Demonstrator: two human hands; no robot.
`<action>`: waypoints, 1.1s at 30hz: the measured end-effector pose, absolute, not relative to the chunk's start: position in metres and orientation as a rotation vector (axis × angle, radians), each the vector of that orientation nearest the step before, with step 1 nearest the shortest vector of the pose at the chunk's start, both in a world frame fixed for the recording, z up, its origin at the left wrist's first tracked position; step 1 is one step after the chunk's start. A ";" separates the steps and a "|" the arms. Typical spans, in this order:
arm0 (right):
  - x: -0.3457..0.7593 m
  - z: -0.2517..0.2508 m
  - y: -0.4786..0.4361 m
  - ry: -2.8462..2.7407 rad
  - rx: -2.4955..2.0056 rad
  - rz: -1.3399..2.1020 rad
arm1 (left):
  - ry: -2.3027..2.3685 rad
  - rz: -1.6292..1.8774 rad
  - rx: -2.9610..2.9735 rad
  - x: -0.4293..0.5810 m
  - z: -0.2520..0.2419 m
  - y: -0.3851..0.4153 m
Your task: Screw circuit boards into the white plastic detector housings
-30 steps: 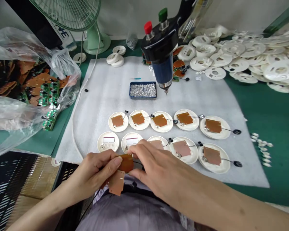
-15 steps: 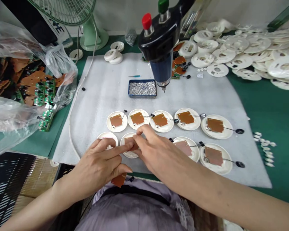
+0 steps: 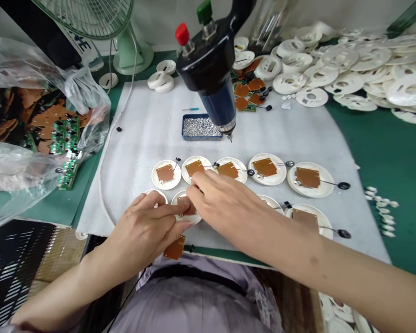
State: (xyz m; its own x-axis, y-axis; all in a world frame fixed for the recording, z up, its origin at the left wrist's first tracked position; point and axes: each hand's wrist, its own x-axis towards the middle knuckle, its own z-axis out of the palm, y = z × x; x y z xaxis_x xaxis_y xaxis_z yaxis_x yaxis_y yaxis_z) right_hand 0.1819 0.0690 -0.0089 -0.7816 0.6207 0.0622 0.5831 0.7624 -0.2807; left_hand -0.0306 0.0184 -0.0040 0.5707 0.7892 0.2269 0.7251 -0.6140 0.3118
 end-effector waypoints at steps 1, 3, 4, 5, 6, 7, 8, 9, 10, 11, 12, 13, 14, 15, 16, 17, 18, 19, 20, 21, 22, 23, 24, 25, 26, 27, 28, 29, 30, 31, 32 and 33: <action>0.182 -0.003 0.066 -2.725 -1.024 0.363 | 1.245 0.539 2.557 -0.030 -0.003 0.021; 0.182 0.009 0.053 -2.507 -1.166 0.557 | 1.172 0.622 2.383 -0.028 0.000 0.024; 0.182 0.015 0.045 -2.409 -1.226 0.760 | 1.141 0.678 2.302 -0.027 0.001 0.024; 0.180 0.020 0.037 -2.334 -1.265 0.987 | 1.124 0.735 2.247 -0.026 0.003 0.024; 0.178 0.024 0.030 -2.293 -1.282 1.205 | 1.115 0.781 2.225 -0.026 0.004 0.022; 0.176 0.026 0.024 -2.278 -1.281 1.385 | 1.118 0.804 2.225 -0.027 0.007 0.019; 0.175 0.027 0.020 -2.270 -1.278 1.516 | 1.131 0.787 2.221 -0.029 0.009 0.016; 0.174 0.027 0.018 -2.254 -1.293 1.593 | 1.147 0.730 2.194 -0.033 0.012 0.012; 0.174 0.027 0.018 -2.220 -1.320 1.637 | 1.154 0.657 2.138 -0.039 0.016 0.007; 0.175 0.026 0.020 -2.176 -1.339 1.683 | 1.143 0.581 2.055 -0.046 0.019 0.002; 0.176 0.026 0.022 -2.139 -1.310 1.777 | 1.089 0.516 1.952 -0.053 0.022 -0.003; 0.177 0.026 0.026 -2.098 -1.208 1.927 | 0.991 0.474 1.843 -0.061 0.025 -0.008; 0.178 0.026 0.029 -2.040 -1.033 2.106 | 0.861 0.456 1.736 -0.068 0.028 -0.012; 0.178 0.027 0.031 -1.967 -0.849 2.255 | 0.750 0.451 1.630 -0.073 0.029 -0.015; 0.178 0.027 0.033 -1.906 -0.722 2.341 | 0.691 0.450 1.533 -0.077 0.030 -0.018; 0.175 0.027 0.032 -1.882 -0.716 2.331 | 0.691 0.446 1.451 -0.080 0.030 -0.020; 0.172 0.027 0.030 -1.905 -0.826 2.232 | 0.746 0.436 1.391 -0.081 0.029 -0.021; 0.167 0.025 0.027 -1.968 -1.005 2.065 | 0.841 0.414 1.354 -0.080 0.027 -0.022; 0.162 0.023 0.022 -2.056 -1.178 1.874 | 0.933 0.387 1.339 -0.079 0.025 -0.022; 0.156 0.021 0.017 -2.149 -1.287 1.684 | 1.006 0.365 1.340 -0.078 0.023 -0.022; 0.151 0.018 0.011 -2.237 -1.312 1.507 | 1.056 0.354 1.351 -0.076 0.020 -0.023; 0.147 0.015 0.006 -2.317 -1.279 1.352 | 1.094 0.350 1.365 -0.076 0.018 -0.023; 0.143 0.012 0.002 -2.386 -1.213 1.212 | 1.119 0.350 1.369 -0.076 0.016 -0.024; 0.140 0.010 -0.001 -2.438 -1.142 1.082 | 1.132 0.350 1.358 -0.077 0.014 -0.024; 0.138 0.008 -0.001 -2.479 -1.085 0.965 | 1.135 0.348 1.336 -0.079 0.012 -0.025; 0.136 0.006 0.000 -2.514 -1.053 0.868 | 1.132 0.342 1.317 -0.084 0.011 -0.025; 0.133 0.005 0.002 -2.553 -1.040 0.790 | 1.130 0.337 1.308 -0.090 0.010 -0.025; 0.131 0.004 0.007 -2.581 -1.040 0.721 | 1.138 0.340 1.311 -0.098 0.010 -0.025; 0.128 0.002 0.012 -2.593 -1.049 0.659 | 1.162 0.359 1.326 -0.108 0.012 -0.026; 0.124 0.000 0.018 -2.594 -1.066 0.605 | 1.201 0.387 1.342 -0.118 0.014 -0.026; 0.120 -0.002 0.024 -2.580 -1.090 0.556 | 1.242 0.422 1.357 -0.128 0.017 -0.026; 0.116 -0.005 0.029 -2.555 -1.112 0.512 | 1.275 0.466 1.363 -0.137 0.020 -0.026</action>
